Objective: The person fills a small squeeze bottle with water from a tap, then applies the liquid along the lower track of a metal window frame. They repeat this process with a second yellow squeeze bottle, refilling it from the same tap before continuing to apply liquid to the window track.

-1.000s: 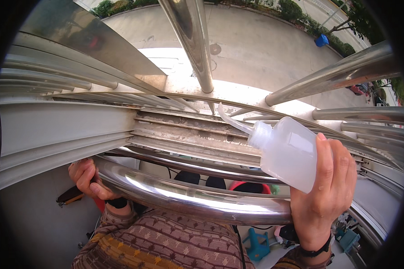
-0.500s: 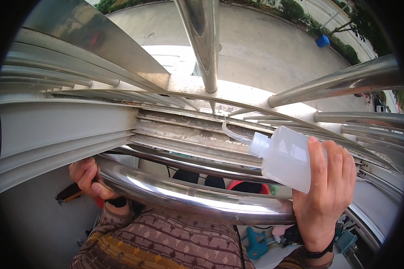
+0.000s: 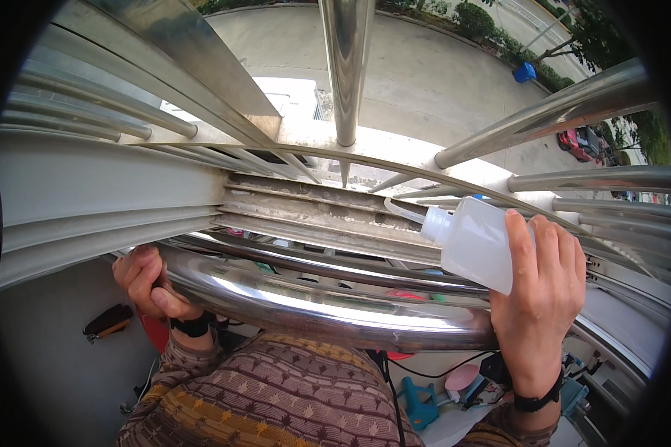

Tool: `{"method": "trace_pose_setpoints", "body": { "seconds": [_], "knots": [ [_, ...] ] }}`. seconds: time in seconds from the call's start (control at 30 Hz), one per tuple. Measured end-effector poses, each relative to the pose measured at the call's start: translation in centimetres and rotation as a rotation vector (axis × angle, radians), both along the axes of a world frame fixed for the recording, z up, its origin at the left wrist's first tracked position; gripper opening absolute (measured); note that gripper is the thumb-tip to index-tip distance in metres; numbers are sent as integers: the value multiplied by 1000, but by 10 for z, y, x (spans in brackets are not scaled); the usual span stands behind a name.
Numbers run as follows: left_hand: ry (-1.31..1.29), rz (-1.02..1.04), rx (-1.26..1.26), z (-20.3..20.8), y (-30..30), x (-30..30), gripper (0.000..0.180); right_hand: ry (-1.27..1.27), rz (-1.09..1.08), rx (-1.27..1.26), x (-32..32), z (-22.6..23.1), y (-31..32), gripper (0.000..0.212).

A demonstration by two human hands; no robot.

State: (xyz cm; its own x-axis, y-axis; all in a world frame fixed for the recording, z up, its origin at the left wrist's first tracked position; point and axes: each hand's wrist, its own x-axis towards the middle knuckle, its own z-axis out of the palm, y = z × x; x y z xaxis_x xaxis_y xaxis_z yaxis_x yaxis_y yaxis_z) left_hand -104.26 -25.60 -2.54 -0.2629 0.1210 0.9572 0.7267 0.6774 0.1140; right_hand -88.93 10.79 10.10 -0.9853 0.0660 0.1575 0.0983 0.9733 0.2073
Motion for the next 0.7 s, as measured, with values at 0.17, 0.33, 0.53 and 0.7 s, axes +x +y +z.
{"method": "trace_pose_setpoints", "body": {
  "seconds": [0.17, 0.33, 0.53, 0.7],
  "knots": [
    [-29, 0, -31, 4, -1, 2, 37, 24, 30, 6, -1, -2, 1, 67],
    [24, 2, 2, 2, 0, -3, 37, 32, 49, -2, -3, -3, 2, 69],
    [67, -14, 17, 2, 2, -8, 38, 25, 72, 17, -3, -2, 4, 66],
    [-1, -25, -26, 8, 1, -2, 36, 42, 89, 29, -2, -3, 4, 66]
  ]
}}
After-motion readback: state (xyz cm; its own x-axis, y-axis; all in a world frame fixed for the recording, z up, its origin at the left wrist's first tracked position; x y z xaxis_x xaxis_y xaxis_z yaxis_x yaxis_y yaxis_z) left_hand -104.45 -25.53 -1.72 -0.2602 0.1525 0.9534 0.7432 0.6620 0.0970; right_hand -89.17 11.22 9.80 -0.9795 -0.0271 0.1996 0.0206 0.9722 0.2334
